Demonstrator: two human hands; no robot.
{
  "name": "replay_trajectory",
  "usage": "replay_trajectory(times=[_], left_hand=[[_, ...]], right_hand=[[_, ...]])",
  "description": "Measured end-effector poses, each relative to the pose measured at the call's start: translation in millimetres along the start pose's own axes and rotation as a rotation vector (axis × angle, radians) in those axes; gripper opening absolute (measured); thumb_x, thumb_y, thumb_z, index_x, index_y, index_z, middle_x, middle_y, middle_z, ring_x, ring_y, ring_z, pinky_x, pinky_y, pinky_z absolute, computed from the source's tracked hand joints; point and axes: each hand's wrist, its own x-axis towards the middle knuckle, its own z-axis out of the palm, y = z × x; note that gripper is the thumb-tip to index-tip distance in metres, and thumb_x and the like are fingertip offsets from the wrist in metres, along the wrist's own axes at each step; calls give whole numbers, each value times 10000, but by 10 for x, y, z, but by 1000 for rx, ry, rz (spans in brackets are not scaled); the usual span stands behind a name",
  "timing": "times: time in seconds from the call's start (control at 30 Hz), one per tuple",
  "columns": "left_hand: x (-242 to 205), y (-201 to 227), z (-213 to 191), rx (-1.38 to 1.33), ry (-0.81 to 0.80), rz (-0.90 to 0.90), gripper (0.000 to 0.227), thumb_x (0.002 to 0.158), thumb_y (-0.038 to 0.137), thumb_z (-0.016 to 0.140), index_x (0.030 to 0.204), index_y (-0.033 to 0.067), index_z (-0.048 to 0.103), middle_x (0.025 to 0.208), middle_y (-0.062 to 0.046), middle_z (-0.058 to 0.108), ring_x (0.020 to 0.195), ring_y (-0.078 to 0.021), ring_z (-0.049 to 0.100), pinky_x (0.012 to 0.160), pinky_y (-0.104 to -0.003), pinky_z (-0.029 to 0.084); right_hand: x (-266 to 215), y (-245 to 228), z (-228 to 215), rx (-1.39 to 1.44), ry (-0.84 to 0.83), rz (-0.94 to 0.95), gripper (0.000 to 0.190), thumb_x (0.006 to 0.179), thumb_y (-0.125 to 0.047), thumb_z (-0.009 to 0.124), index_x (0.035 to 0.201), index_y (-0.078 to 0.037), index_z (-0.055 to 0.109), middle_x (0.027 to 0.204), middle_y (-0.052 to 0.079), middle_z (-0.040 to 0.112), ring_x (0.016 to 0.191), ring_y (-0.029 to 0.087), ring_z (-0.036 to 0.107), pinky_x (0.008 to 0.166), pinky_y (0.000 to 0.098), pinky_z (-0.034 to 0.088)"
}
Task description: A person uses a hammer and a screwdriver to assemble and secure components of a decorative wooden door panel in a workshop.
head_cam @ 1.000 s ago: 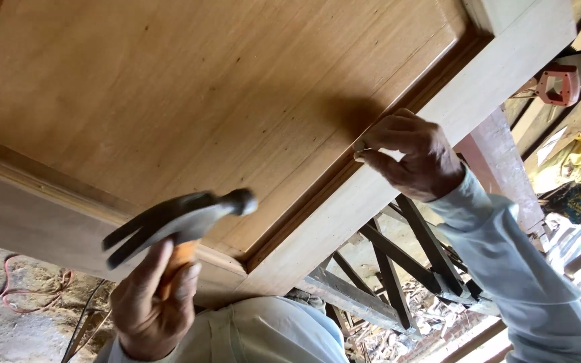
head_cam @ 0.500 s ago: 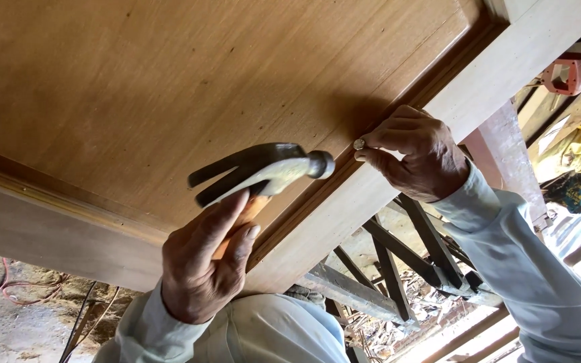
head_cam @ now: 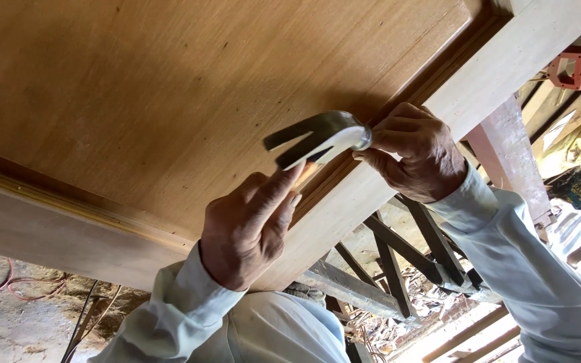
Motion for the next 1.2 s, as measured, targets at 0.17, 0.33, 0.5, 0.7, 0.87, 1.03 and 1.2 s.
replay_trajectory(times=[0.17, 0.33, 0.5, 0.7, 0.87, 1.03, 1.2], left_hand=[[-14, -27, 92, 68, -55, -29, 530, 1092, 113, 762, 1544, 200, 500, 773, -8, 499, 570, -156, 430, 497, -319, 419], [-29, -42, 40, 28, -21, -6, 526, 1094, 72, 755, 1534, 218, 507, 858, -9, 557, 593, -152, 462, 552, -300, 511], [-34, -59, 40, 10, 29, 20, 522, 1087, 74, 766, 1528, 177, 506, 862, -53, 621, 629, -182, 533, 536, -328, 457], [-21, 0, 119, 23, -30, -28, 514, 1113, 76, 726, 1546, 236, 499, 849, 2, 524, 586, -155, 440, 557, -300, 490], [-32, -51, 108, 61, -50, -25, 536, 1096, 118, 758, 1550, 216, 491, 811, -9, 540, 599, -169, 480, 509, -331, 428], [5, -32, 78, 55, -30, -15, 542, 1111, 110, 767, 1560, 209, 479, 788, 2, 533, 579, -146, 429, 497, -311, 405], [-27, -53, 151, 45, -56, -20, 533, 1097, 91, 746, 1549, 210, 490, 859, -19, 585, 605, -154, 488, 513, -307, 448]], right_hand=[[10, -4, -13, 10, -7, -14, 109, 1003, -115, 729, 1023, -14, 763, 812, 111, 724, 696, 264, 659, 710, 413, 509], [4, 2, 4, 21, 15, -18, 101, 976, -91, 774, 956, 6, 753, 815, 128, 736, 695, 263, 677, 696, 415, 509], [8, -13, 5, 7, 12, -9, 94, 982, -85, 775, 996, 6, 758, 811, 120, 730, 684, 257, 661, 689, 409, 505], [-9, -5, -6, 24, 1, 2, 84, 1004, -89, 738, 1044, -17, 757, 801, 113, 710, 671, 268, 626, 689, 415, 494], [-27, 18, 17, 8, 23, -16, 92, 991, -98, 765, 1023, -12, 773, 818, 121, 743, 687, 245, 673, 694, 402, 507], [-2, -5, 10, 14, 28, -4, 92, 991, -94, 764, 1007, -3, 766, 813, 127, 730, 686, 261, 658, 692, 409, 502], [-16, -5, 7, 25, 16, -5, 77, 990, -71, 758, 997, 6, 757, 802, 126, 730, 673, 259, 664, 703, 419, 504]])
